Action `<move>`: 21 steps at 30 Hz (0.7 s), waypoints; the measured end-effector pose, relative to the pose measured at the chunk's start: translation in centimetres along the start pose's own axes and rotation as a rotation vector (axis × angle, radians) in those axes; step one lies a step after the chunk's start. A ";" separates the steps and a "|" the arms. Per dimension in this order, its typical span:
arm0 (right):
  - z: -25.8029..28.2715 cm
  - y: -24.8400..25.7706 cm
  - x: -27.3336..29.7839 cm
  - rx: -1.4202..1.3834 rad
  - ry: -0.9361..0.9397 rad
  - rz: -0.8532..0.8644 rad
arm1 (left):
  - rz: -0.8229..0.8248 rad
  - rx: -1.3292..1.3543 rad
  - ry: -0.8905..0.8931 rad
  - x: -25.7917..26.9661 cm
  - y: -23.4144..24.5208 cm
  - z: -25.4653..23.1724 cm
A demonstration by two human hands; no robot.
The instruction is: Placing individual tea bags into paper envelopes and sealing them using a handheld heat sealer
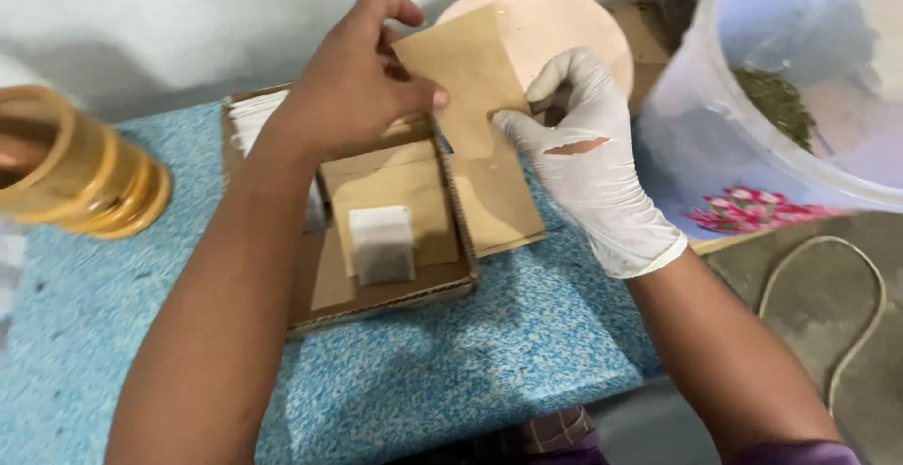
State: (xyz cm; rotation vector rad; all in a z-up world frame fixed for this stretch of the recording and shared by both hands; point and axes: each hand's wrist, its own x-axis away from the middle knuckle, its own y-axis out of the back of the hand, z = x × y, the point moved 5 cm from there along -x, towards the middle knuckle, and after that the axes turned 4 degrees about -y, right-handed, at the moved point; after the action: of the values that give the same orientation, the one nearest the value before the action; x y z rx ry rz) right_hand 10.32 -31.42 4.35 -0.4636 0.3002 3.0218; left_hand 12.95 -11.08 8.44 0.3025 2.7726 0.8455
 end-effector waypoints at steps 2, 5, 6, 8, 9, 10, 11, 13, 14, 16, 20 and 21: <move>0.1 -2.0 -0.3 -0.043 0.005 0.046 | -0.069 0.042 0.002 1.4 1.8 2.3; 0.1 -4.9 -0.6 -0.122 0.036 0.090 | -0.218 0.196 0.030 3.9 3.9 4.8; 0.1 -5.9 -0.6 -0.159 0.064 0.089 | -0.298 0.308 0.057 4.8 4.6 5.6; 1.0 -7.2 -0.1 -0.118 0.006 0.119 | -0.350 0.314 0.047 6.2 5.5 6.4; 1.2 -7.8 0.2 -0.067 -0.056 0.128 | -0.380 0.326 0.029 6.8 5.9 6.7; 1.7 -8.3 0.2 -0.070 -0.054 0.145 | -0.395 0.323 0.037 7.6 6.3 6.8; 1.9 -9.0 0.4 -0.040 -0.094 0.220 | -0.396 0.316 0.041 8.2 6.7 6.8; 2.2 -10.0 0.5 -0.013 -0.130 0.305 | -0.406 0.306 0.048 9.3 7.2 7.0; 2.5 -10.5 0.6 0.060 -0.066 0.362 | -0.389 0.216 0.053 9.7 7.4 7.1; 2.5 -11.3 0.8 0.131 -0.002 0.419 | -0.371 0.126 0.059 10.5 7.6 6.6; 2.0 -12.7 0.5 0.050 0.119 0.496 | -0.257 -0.026 0.232 11.6 7.5 5.3; 1.7 -13.1 0.3 0.056 0.160 0.506 | -0.214 -0.057 0.277 11.8 7.3 5.2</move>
State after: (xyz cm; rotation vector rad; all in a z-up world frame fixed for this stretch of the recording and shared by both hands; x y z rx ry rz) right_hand 10.78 -18.24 3.48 -0.7248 0.5927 3.4515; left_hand 4.10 0.64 6.58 -0.1302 2.9524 0.9733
